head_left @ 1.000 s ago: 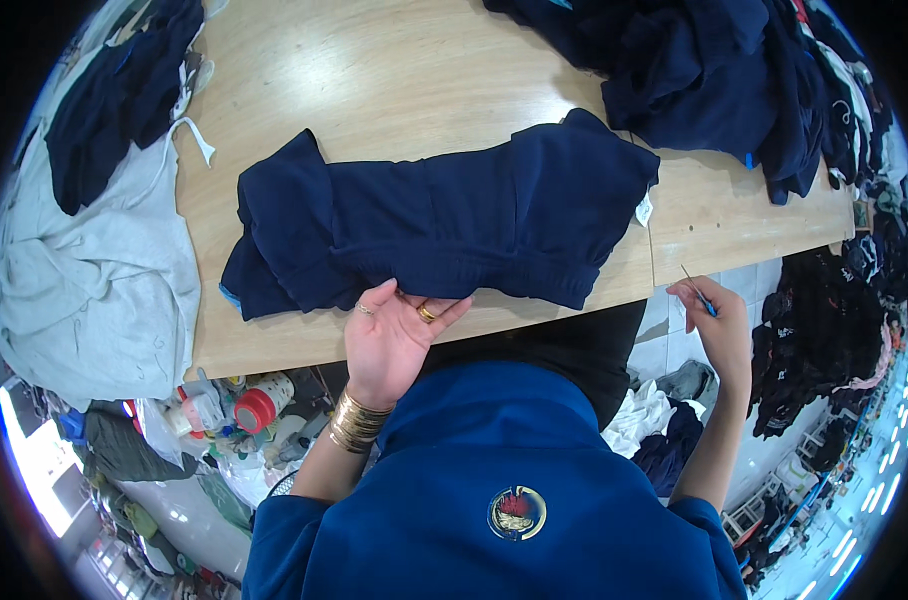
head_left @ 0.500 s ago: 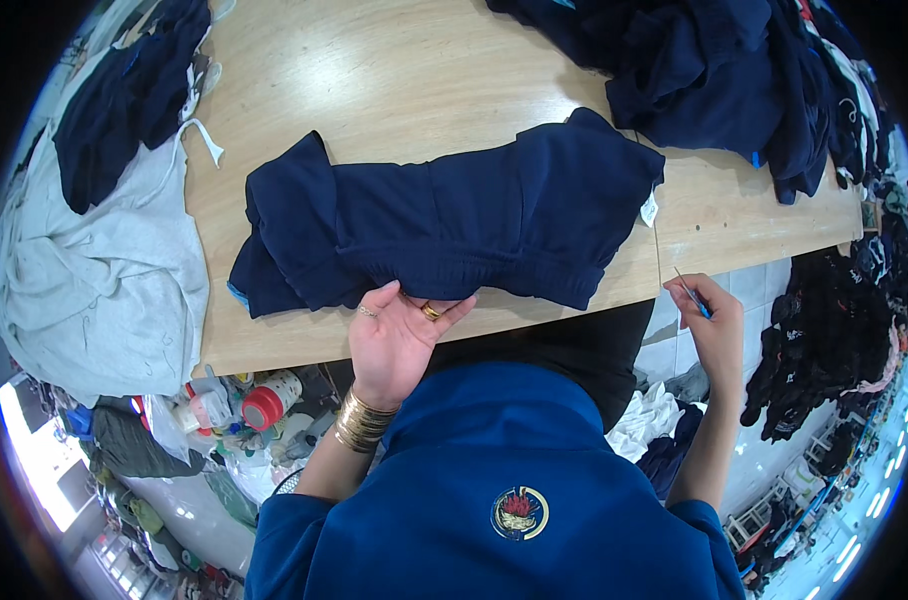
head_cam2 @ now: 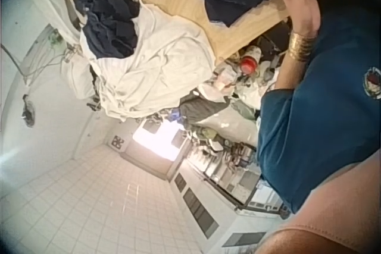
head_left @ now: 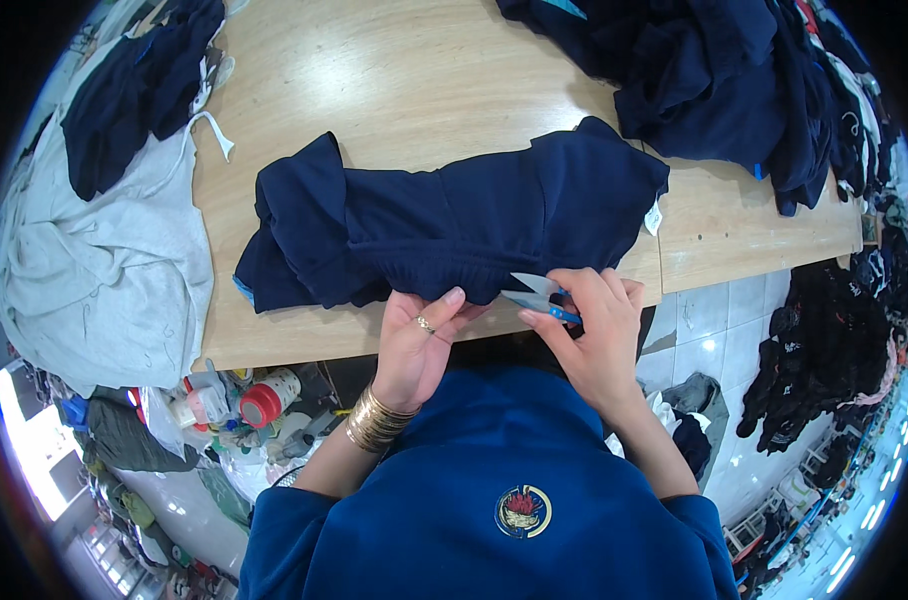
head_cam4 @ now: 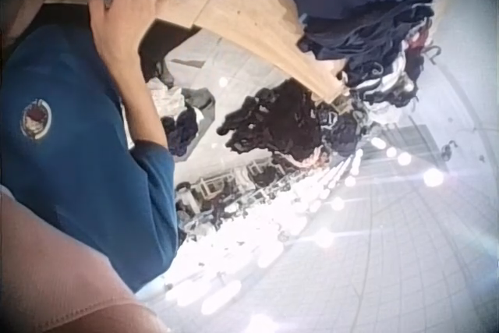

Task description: Trimming loose threads from navy blue athletic pants using thread snips.

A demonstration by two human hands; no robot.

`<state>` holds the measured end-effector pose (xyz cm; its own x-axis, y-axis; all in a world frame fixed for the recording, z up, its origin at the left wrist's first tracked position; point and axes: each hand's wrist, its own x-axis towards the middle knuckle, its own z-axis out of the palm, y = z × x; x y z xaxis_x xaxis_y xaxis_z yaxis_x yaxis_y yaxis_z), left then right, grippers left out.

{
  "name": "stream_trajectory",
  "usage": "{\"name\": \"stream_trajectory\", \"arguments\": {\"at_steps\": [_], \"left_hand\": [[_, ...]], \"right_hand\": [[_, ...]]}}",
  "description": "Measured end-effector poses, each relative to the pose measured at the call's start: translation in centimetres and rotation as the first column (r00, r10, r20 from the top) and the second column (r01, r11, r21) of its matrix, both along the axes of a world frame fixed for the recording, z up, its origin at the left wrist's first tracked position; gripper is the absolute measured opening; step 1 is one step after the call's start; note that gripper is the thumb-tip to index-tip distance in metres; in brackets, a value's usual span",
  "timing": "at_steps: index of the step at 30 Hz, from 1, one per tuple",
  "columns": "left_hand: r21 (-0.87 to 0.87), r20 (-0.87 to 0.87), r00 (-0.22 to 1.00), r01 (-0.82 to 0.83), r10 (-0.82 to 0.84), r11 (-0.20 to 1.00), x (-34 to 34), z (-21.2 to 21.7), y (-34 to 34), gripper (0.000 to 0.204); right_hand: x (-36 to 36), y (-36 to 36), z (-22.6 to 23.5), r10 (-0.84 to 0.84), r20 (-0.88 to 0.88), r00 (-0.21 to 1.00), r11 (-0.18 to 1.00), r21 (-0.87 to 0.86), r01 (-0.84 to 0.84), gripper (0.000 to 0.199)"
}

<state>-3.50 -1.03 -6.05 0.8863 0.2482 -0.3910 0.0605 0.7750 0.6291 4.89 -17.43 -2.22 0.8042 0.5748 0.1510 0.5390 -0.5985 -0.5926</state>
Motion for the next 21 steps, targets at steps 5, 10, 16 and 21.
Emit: {"name": "stream_trajectory", "arguments": {"at_steps": [5, 10, 16, 21], "left_hand": [[-0.013, 0.047, 0.998, 0.040, -0.039, 0.999, -0.1, 0.0, 0.0, 0.030], [-0.043, 0.062, 0.997, 0.051, -0.048, 0.998, -0.1, 0.0, 0.1, 0.031], [-0.066, 0.065, 0.996, 0.063, -0.059, 0.996, -0.1, -0.1, 0.1, 0.031], [0.078, -0.126, 0.986, 0.115, -0.105, 0.990, -0.9, -0.8, 1.8, 0.032]], "right_hand": [[-0.1, 1.4, -0.5, -0.002, 0.059, 0.998, 1.000, -0.023, 0.003, 0.028], [-0.3, 1.7, -0.6, 0.002, 0.085, 0.996, 0.999, -0.036, 0.001, 0.028], [0.2, 1.4, -0.4, -0.020, 0.118, 0.993, 0.998, -0.057, 0.027, 0.026], [3.6, -2.9, -0.4, -0.392, -0.228, 0.891, 0.887, 0.164, 0.433, 0.025]]}}
